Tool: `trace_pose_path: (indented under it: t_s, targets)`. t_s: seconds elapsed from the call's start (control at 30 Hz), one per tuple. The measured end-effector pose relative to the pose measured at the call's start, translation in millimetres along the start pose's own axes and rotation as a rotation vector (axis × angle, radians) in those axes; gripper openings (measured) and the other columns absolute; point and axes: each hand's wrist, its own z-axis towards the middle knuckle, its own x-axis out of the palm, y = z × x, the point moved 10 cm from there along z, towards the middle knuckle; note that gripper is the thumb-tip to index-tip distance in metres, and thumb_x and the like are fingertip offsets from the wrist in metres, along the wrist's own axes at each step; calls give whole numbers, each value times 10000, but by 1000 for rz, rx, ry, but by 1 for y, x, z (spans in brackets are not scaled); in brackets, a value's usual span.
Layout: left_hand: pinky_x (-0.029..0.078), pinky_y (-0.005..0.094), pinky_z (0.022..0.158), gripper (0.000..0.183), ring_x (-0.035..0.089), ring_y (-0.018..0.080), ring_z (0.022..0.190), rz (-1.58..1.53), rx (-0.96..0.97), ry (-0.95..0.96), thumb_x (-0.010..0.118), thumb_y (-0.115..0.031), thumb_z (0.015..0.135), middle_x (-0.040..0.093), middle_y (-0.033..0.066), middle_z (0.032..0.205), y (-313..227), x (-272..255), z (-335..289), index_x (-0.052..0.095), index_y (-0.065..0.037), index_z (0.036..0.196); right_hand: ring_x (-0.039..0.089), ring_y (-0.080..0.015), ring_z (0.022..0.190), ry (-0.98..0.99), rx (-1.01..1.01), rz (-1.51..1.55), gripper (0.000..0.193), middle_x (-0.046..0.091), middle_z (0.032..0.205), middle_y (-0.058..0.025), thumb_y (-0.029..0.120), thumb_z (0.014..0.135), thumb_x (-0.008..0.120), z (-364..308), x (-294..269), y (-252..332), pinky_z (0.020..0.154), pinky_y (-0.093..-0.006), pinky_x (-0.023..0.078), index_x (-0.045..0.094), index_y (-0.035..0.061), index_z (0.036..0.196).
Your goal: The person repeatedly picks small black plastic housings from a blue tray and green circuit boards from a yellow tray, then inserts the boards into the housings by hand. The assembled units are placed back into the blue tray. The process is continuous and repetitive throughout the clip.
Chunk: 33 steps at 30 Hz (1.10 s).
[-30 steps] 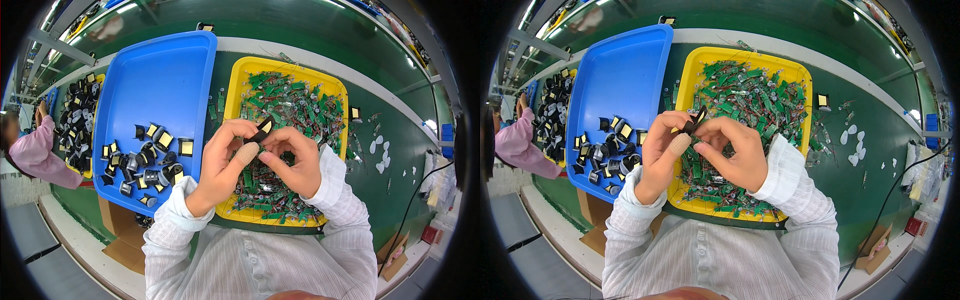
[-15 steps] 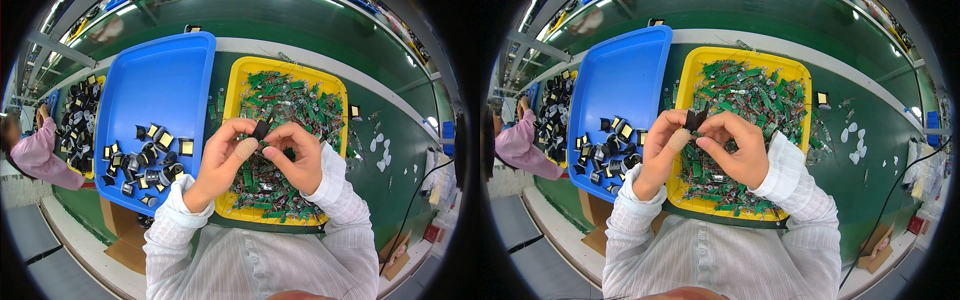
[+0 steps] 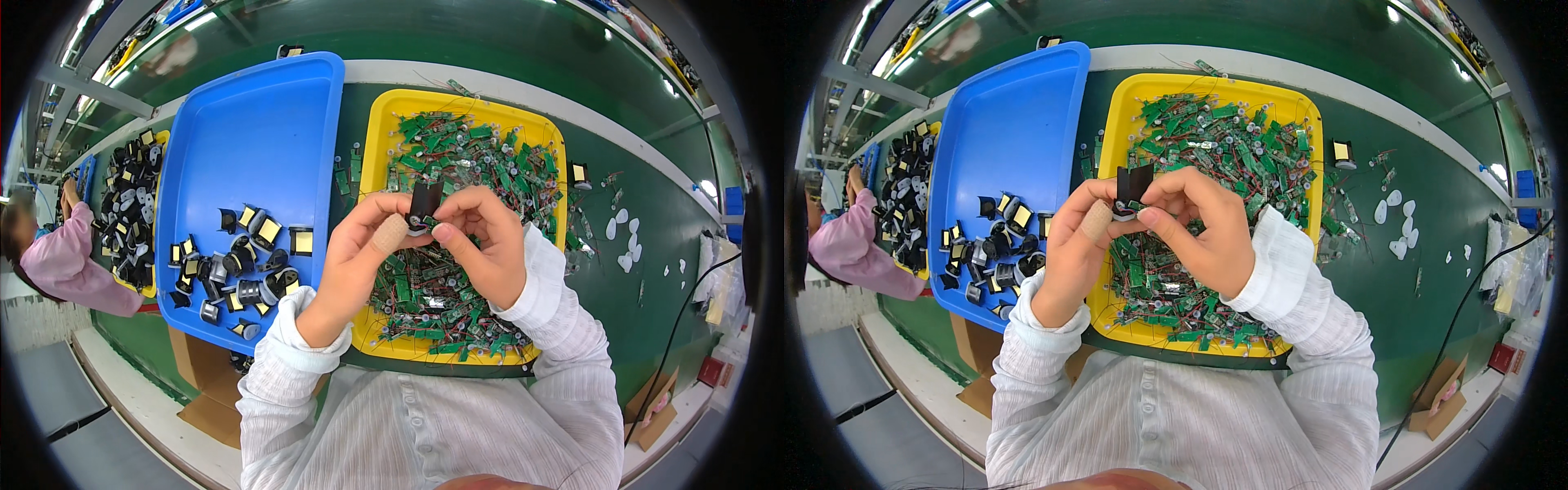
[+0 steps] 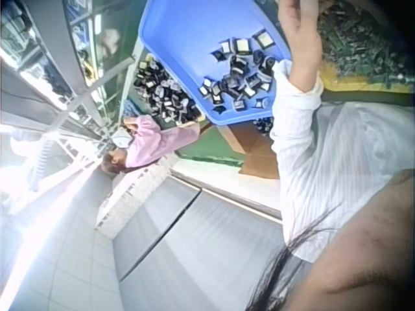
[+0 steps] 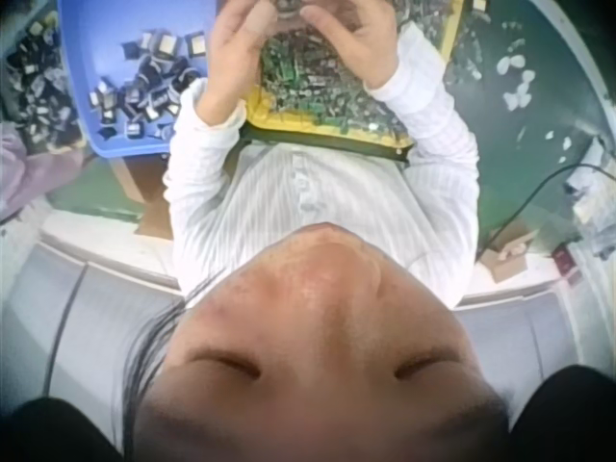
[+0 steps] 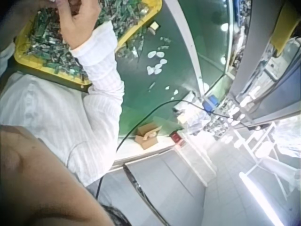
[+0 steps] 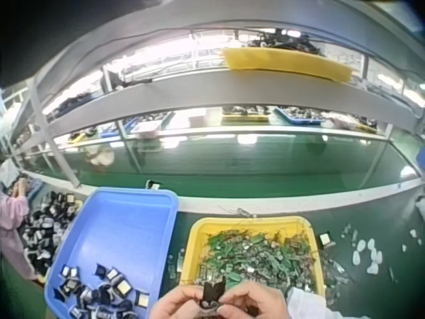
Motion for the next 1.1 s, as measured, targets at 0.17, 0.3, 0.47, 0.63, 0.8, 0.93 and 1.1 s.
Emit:
trace_pose_path:
  t_s: [0.17,0.3,0.47,0.63,0.8,0.93,1.1]
  targets:
    - [470,353,871,229,540,163,999,-27,-16,5,497,-104,873,538,84,1081,-2,0,0,500,8,1073,565,-89,693,7,25,40,136,585,805,-49,42,810,606,1,1,-2,574,-215,444,534,11,922]
    - [468,337,860,219,545,157,982,-15,-28,8,502,-91,858,553,79,1046,-1,0,1,506,1,1057,559,-89,671,13,28,30,132,584,798,-47,34,800,613,1,2,-2,563,-215,440,543,14,910]
    - [462,307,826,175,547,139,934,-26,-44,-7,517,-65,823,558,66,1000,1,-3,1,512,-12,990,551,-106,631,26,-12,-81,134,584,787,-56,28,767,640,0,3,1,530,-222,426,566,22,878]
    - [456,301,811,158,538,139,926,-69,-32,-2,524,-44,785,552,62,980,0,-6,1,513,-24,941,537,-126,604,29,-37,-99,138,583,782,-59,48,749,663,-1,5,3,509,-232,412,581,31,859]
    - [456,308,815,142,530,152,942,-29,26,37,521,-50,794,545,66,990,-7,-2,0,520,-27,934,537,-131,605,44,-80,-147,139,584,786,-59,59,749,668,-1,6,7,510,-238,413,586,31,858]
    - [453,299,816,210,528,150,939,26,33,9,573,-33,800,533,72,1009,-9,0,-1,503,-14,997,574,-117,647,33,-59,-42,141,598,816,-62,41,767,651,0,3,1,547,-227,452,579,13,885]
    - [446,281,791,337,532,139,920,253,212,-19,635,0,776,518,77,1047,-20,-2,-3,468,-9,1069,615,-131,709,80,167,321,168,590,876,-88,-10,801,597,-1,9,-15,599,-230,504,540,-24,959]
